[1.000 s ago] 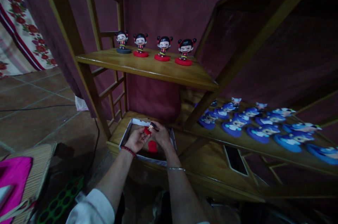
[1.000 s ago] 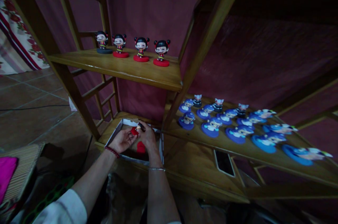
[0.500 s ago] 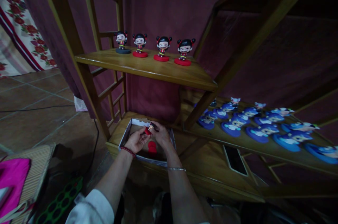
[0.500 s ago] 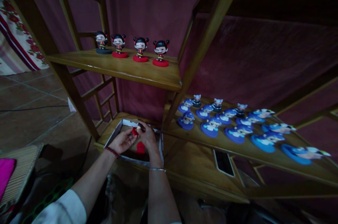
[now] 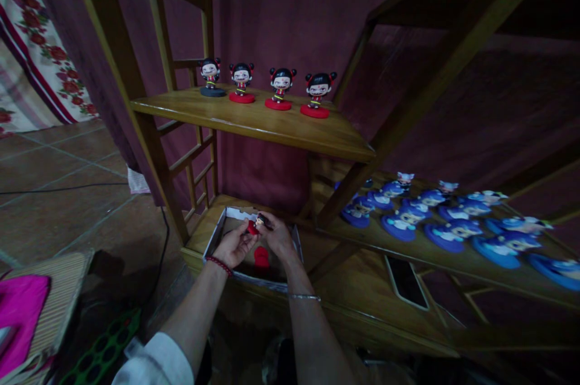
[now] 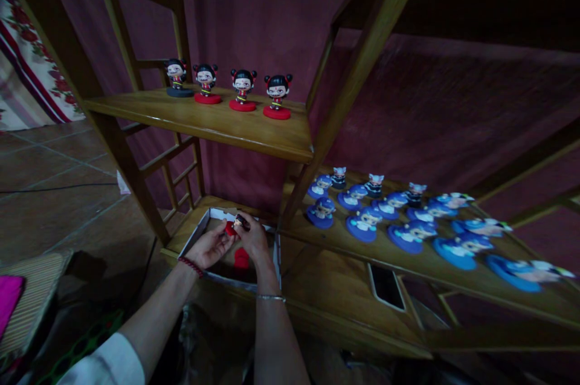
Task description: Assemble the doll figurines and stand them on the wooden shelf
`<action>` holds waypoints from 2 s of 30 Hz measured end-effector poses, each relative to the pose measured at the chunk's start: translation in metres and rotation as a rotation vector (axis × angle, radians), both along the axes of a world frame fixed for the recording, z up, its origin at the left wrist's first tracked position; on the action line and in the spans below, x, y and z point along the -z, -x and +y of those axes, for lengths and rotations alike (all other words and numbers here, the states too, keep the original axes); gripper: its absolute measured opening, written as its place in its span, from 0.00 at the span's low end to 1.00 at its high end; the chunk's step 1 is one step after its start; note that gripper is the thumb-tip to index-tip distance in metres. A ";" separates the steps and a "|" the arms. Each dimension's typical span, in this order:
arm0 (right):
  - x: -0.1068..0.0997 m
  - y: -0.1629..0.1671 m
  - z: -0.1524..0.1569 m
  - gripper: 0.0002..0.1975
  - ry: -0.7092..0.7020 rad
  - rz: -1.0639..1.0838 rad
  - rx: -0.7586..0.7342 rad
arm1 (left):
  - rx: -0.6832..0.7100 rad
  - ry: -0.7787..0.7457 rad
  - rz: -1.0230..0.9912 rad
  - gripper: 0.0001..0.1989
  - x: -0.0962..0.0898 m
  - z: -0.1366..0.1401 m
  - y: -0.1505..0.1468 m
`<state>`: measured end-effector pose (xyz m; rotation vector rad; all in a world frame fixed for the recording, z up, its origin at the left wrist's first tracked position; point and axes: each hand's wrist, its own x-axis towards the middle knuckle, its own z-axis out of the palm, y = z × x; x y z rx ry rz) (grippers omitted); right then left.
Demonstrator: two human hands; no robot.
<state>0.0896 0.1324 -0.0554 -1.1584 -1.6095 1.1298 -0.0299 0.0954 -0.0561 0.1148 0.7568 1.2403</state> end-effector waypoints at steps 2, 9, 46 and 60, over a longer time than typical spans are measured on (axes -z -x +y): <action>0.001 0.000 0.001 0.18 0.012 -0.002 -0.002 | 0.002 0.004 0.012 0.08 -0.002 -0.001 -0.001; 0.001 0.002 0.000 0.19 0.039 0.040 0.004 | 0.005 0.022 0.047 0.09 -0.010 -0.004 -0.001; -0.006 0.004 -0.004 0.14 -0.035 -0.026 -0.039 | -0.031 0.047 0.018 0.08 -0.017 -0.007 0.001; -0.009 0.005 -0.006 0.13 -0.065 -0.065 -0.044 | -0.008 0.029 0.041 0.07 -0.019 -0.008 0.003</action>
